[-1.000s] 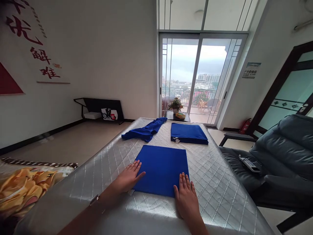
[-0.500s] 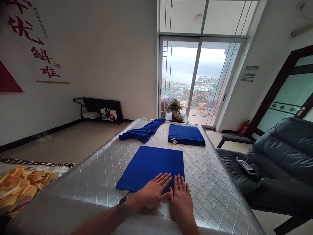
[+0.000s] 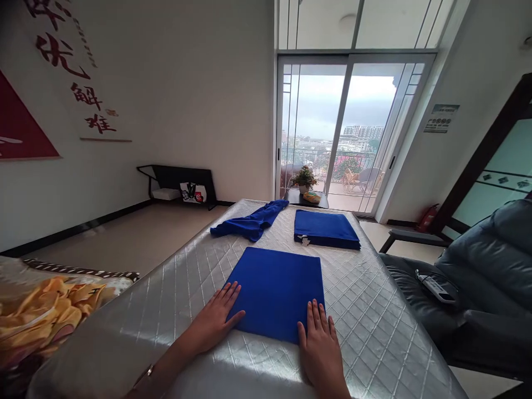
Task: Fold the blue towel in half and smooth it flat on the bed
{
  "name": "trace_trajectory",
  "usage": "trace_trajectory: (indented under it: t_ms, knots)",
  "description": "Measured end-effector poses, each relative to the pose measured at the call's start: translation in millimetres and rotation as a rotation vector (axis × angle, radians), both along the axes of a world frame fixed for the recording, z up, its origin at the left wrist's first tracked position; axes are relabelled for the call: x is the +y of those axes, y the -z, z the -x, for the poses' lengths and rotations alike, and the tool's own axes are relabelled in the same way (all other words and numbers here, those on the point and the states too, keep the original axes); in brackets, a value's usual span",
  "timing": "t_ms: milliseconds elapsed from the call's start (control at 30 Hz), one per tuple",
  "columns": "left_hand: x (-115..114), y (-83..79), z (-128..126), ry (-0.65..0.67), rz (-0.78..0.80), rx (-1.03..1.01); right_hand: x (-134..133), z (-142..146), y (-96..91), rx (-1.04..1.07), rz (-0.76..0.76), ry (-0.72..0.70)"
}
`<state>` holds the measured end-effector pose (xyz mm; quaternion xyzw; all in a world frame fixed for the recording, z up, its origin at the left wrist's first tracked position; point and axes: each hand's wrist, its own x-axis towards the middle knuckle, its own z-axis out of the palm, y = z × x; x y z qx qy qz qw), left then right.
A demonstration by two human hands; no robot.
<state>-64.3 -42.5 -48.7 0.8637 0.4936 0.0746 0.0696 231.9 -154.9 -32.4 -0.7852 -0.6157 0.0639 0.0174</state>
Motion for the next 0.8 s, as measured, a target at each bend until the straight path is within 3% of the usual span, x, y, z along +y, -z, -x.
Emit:
trace_trajectory:
  t_ms: [433,800]
  knots:
    - [-1.2,12.1,-1.4,0.008,-0.071,-0.06,0.4,-0.2,-1.8,-0.023,0.014,0.005]
    - [-4.4,3.2,-3.3,0.01,-0.031,-0.055,-0.7,-1.4,0.3,-0.012,-0.001,0.012]
